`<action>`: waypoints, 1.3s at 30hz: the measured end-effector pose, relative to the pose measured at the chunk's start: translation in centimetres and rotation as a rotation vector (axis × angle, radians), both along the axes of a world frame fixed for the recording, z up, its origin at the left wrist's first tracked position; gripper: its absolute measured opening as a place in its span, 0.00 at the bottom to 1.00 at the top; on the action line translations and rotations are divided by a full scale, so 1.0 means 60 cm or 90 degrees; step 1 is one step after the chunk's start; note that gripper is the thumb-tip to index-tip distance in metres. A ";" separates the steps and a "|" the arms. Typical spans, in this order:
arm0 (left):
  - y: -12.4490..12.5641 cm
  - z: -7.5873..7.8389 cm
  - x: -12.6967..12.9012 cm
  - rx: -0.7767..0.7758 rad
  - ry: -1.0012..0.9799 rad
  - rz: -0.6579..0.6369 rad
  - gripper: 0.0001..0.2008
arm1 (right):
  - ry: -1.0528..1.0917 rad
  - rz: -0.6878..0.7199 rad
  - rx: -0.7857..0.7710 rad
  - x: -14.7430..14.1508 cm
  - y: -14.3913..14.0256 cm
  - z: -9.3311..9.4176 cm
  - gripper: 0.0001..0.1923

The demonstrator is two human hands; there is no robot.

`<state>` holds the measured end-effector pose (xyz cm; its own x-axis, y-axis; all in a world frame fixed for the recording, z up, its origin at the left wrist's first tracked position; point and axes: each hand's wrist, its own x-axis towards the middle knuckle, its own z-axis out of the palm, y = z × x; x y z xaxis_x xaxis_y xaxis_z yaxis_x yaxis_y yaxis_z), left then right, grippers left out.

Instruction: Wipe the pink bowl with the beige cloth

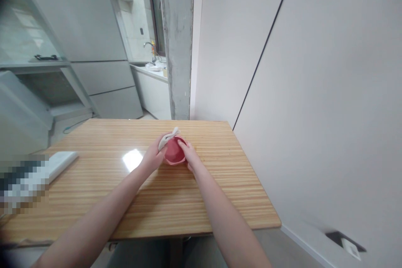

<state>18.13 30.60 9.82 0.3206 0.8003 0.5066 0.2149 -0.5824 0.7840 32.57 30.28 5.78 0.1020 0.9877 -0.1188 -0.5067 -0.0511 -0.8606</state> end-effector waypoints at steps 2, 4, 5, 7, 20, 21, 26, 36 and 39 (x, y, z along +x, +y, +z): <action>-0.002 -0.001 0.003 0.000 0.004 0.005 0.20 | 0.007 0.000 -0.022 0.000 0.001 0.000 0.11; -0.002 -0.008 0.007 -0.003 -0.004 0.002 0.19 | 0.036 -0.014 -0.042 -0.002 0.002 0.002 0.09; -0.002 -0.013 0.010 0.002 -0.011 0.001 0.19 | 0.055 -0.027 -0.058 -0.003 0.003 0.004 0.08; -0.001 -0.023 0.016 0.026 -0.024 0.005 0.20 | 0.103 -0.051 -0.100 -0.004 0.004 0.006 0.09; -0.002 -0.005 0.011 -0.063 -0.183 -0.022 0.17 | 0.107 0.056 -0.145 -0.008 -0.020 0.034 0.14; -0.002 -0.004 0.010 -0.066 -0.183 -0.026 0.17 | 0.116 0.049 -0.143 -0.008 -0.020 0.035 0.14; 0.002 -0.009 0.011 -0.082 -0.176 -0.052 0.18 | 0.172 0.030 -0.116 -0.007 -0.013 0.028 0.14; -0.002 -0.040 0.036 -0.028 -0.108 0.067 0.25 | 0.235 -0.024 -0.084 -0.012 -0.012 0.031 0.16; -0.002 -0.024 0.027 -0.057 -0.132 0.072 0.23 | 0.193 0.006 -0.088 -0.013 -0.016 0.033 0.14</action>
<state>19.72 30.48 8.38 0.1232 0.8700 0.4774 0.1038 -0.4897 0.8657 31.82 29.31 7.79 0.0321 0.9608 -0.2753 -0.7374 -0.1632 -0.6555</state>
